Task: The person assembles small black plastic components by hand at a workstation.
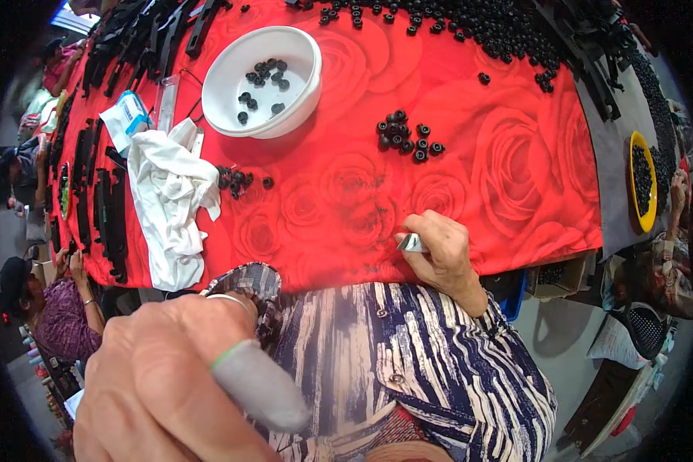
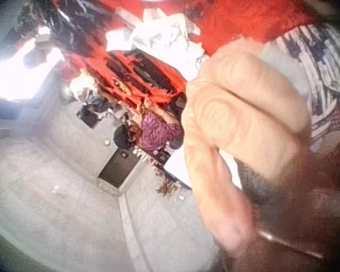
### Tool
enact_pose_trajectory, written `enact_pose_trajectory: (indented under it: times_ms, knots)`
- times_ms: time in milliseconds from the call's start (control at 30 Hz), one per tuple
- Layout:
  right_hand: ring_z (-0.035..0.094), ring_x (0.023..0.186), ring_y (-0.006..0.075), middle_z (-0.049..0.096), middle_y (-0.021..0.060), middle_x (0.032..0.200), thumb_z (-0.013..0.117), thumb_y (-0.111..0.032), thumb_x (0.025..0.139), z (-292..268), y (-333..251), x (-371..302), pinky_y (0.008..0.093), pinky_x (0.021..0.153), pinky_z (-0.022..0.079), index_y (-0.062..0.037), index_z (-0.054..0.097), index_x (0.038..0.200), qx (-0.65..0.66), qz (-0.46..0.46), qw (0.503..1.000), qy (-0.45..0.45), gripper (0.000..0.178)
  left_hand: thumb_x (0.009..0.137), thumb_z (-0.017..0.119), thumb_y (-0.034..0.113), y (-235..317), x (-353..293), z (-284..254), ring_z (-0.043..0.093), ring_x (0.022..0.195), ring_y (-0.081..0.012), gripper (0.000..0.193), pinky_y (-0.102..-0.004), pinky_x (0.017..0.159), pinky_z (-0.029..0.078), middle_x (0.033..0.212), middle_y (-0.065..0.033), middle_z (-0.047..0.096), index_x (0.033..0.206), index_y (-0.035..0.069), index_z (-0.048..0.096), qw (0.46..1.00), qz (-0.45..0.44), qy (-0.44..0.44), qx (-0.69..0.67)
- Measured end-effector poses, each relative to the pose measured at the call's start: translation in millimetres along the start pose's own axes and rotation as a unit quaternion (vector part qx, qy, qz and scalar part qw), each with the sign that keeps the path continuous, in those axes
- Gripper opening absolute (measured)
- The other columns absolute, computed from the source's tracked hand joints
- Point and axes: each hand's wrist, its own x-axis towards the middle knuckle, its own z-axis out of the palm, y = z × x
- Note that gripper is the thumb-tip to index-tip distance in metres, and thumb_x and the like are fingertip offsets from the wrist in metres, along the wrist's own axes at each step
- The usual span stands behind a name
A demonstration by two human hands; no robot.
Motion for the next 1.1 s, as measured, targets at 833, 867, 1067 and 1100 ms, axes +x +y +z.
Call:
enact_pose_trajectory:
  times_ms: [833, 867, 1067, 1100]
  knots:
    - [0.052, 0.056, 0.0264, 0.047, 0.0083, 0.064, 0.068, -0.006, 0.064, 1, -4, 1, 0.0359, 0.052, 0.042, -0.0042, 0.055, 0.084, -0.010, -0.006, 1.000, 0.010, 0.024, 0.076, 0.061, -0.003, -61, -27, -27, 0.062, 0.070, -0.0210, 0.008, -0.0337, 0.055, 0.049, 0.077, -0.0137, 0.063, 0.083, -0.002, 0.062, 0.956, -0.079, 0.057, 0.277]
    - [0.052, 0.056, 0.0264, 0.047, 0.0083, 0.064, 0.068, -0.006, 0.064, 1, 1, -1, 0.0359, 0.052, 0.042, -0.0042, 0.055, 0.084, -0.015, 0.000, 1.000, 0.013, 0.024, 0.078, 0.063, 0.001, -74, -27, -28, 0.063, 0.072, -0.0192, 0.016, -0.0292, 0.061, 0.048, 0.084, -0.0112, 0.064, 0.094, -0.003, 0.062, 0.878, -0.262, 0.123, 0.381]
    - [0.052, 0.056, 0.0275, 0.045, 0.0091, 0.063, 0.067, -0.007, 0.064, 2, 0, 3, 0.0369, 0.051, 0.042, -0.0045, 0.055, 0.084, -0.014, 0.001, 1.000, 0.010, 0.023, 0.079, 0.062, 0.004, -160, -37, -91, 0.061, 0.077, -0.0295, 0.024, -0.0366, 0.067, 0.048, 0.089, -0.0190, 0.060, 0.102, -0.003, 0.061, 0.779, -0.257, 0.072, 0.567]
    - [0.052, 0.056, 0.0279, 0.045, 0.0094, 0.063, 0.067, -0.007, 0.064, 2, -3, 3, 0.0374, 0.051, 0.042, -0.0044, 0.055, 0.084, -0.011, 0.001, 1.000, 0.006, 0.023, 0.079, 0.062, 0.004, -167, -42, -94, 0.061, 0.077, -0.0295, 0.024, -0.0366, 0.067, 0.048, 0.089, -0.0190, 0.060, 0.102, -0.003, 0.061, 0.779, -0.250, 0.074, 0.570]
